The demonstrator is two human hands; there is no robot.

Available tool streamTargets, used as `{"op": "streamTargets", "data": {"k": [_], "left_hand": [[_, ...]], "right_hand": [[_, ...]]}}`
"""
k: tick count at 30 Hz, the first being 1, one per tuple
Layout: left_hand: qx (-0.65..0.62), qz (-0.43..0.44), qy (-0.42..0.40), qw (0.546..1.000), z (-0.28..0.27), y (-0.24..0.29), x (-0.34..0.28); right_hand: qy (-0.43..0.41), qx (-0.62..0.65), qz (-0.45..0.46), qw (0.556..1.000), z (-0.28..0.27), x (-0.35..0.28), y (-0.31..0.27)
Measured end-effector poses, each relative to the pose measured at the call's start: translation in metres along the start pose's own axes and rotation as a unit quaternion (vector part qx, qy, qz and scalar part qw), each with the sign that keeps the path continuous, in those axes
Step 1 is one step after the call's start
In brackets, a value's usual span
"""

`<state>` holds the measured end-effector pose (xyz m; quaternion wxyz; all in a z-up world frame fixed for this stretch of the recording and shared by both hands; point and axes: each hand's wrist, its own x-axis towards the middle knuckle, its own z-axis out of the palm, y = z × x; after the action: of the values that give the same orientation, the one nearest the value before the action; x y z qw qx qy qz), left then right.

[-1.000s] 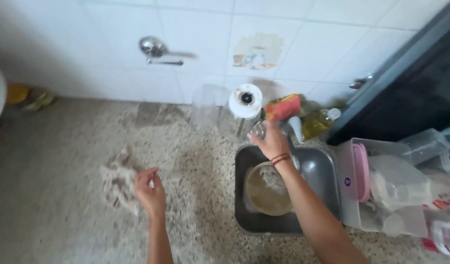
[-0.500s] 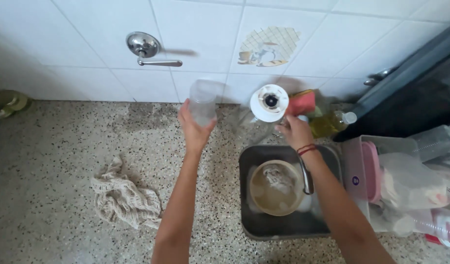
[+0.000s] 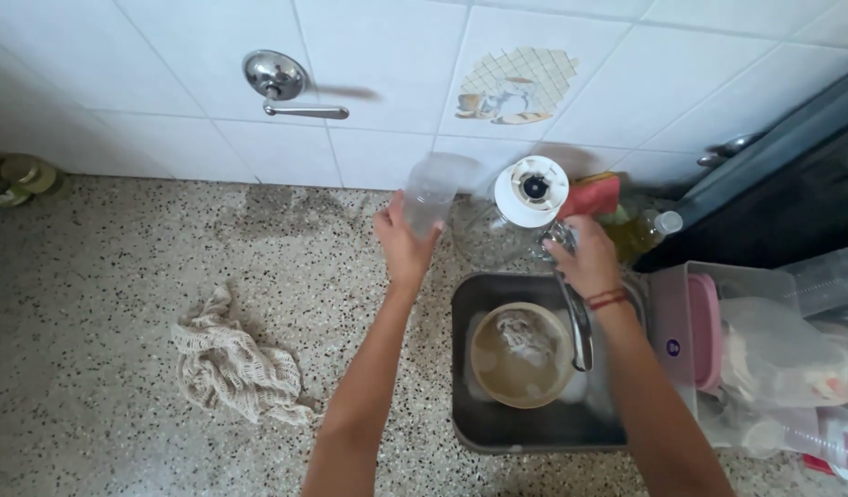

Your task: Washing a cleaning cloth in a sink and then wiping down a countertop in a grocery store.

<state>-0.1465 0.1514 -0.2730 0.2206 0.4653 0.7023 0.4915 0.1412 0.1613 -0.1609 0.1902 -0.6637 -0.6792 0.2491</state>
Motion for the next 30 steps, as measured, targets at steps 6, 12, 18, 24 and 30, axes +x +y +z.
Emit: {"op": "streamTargets", "data": {"k": [6,12,18,24,30], "left_hand": [[-0.056,-0.014,-0.046,0.997,-0.045,0.000,-0.014],[0.337,-0.050,0.131,0.931,-0.208,-0.010,-0.084],[0.476,-0.128,0.087,0.866,-0.255,-0.132,-0.130],[0.465,-0.028,0.207,0.860,-0.272,-0.176,0.003],[0.456,-0.162,0.096,0.870,-0.229,-0.222,0.159]], "right_hand": [[0.087,-0.105,-0.219,0.966,-0.030,-0.067,-0.009],[-0.003,-0.044,-0.030,0.999,-0.057,-0.156,-0.058],[-0.063,-0.003,0.062,0.996,-0.011,-0.202,-0.050],[-0.237,-0.133,0.127,0.954,0.013,-0.209,-0.041],[-0.016,-0.016,0.012,1.000,0.053,-0.230,0.036]]}}
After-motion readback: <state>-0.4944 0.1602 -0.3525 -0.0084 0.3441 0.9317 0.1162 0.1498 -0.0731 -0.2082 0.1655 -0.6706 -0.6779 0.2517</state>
